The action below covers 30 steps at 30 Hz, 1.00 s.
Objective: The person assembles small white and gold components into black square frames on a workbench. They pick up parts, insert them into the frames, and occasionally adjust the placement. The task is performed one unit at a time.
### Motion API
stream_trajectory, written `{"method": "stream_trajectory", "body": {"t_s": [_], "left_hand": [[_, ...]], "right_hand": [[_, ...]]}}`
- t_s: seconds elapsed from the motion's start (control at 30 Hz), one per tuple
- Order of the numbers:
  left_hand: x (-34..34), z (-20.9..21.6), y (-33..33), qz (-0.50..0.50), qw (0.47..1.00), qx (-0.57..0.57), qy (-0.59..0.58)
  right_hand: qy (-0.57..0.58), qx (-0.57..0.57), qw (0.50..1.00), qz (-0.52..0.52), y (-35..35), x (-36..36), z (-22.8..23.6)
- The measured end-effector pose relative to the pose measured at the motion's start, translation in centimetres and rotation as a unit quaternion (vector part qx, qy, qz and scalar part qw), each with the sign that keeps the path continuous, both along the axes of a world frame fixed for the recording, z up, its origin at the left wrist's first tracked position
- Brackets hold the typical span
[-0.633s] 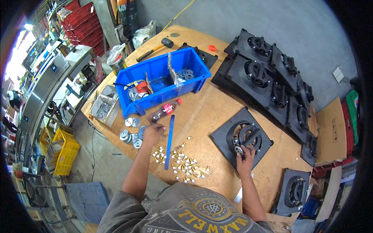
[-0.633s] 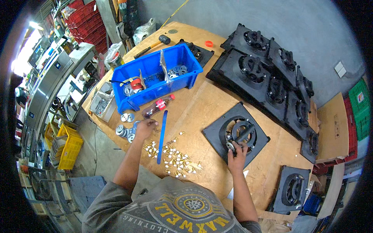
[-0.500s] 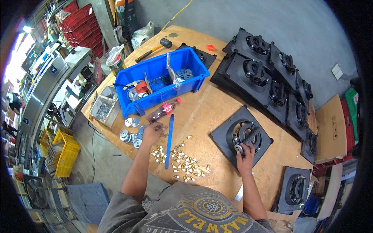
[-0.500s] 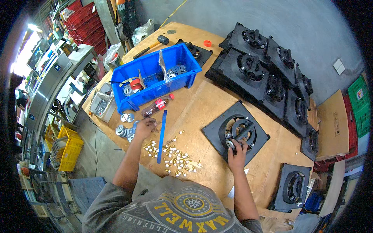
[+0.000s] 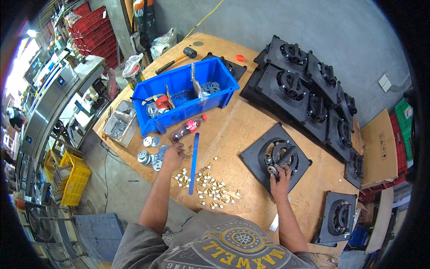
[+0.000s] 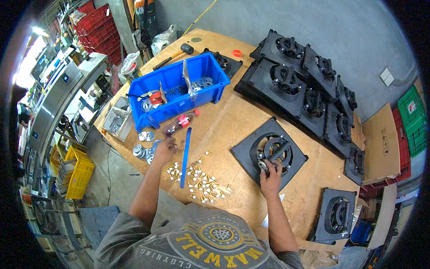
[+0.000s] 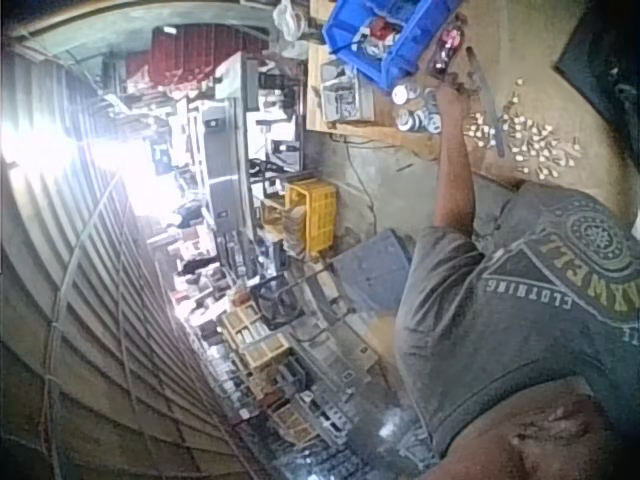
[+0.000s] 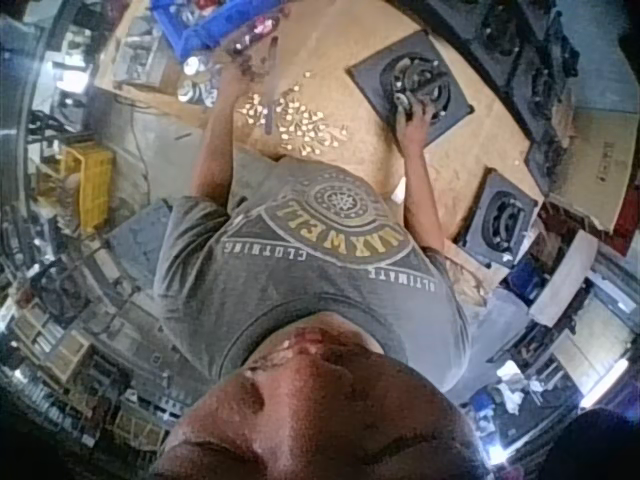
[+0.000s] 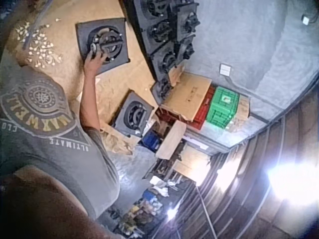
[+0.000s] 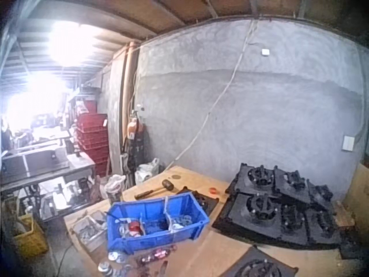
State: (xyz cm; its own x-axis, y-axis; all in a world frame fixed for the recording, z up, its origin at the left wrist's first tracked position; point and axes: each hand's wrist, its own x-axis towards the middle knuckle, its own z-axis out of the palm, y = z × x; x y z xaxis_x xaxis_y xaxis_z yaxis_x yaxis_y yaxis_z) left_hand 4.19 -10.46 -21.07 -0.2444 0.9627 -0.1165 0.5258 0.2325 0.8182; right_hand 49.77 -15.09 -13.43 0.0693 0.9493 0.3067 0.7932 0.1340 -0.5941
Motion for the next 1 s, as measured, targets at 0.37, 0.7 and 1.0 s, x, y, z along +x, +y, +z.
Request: {"method": "stream_trajectory", "body": {"t_s": [0.37,0.7,1.0], "left_hand": [[3.1,5.6,-1.3,-0.018,0.998,0.028,-0.044],[22.1,6.0,-4.8,-0.244,0.946,-0.009,-0.215],[30.4,3.3,-1.9,-0.176,0.926,-0.066,-0.327]], "right_hand": [[-0.035,-0.004,0.999,-0.002,-0.1,0.7,-0.3],[0.034,-0.048,0.998,0.030,0.3,1.2,0.6],[-0.005,0.001,0.993,0.117,0.8,1.5,0.1]]}}
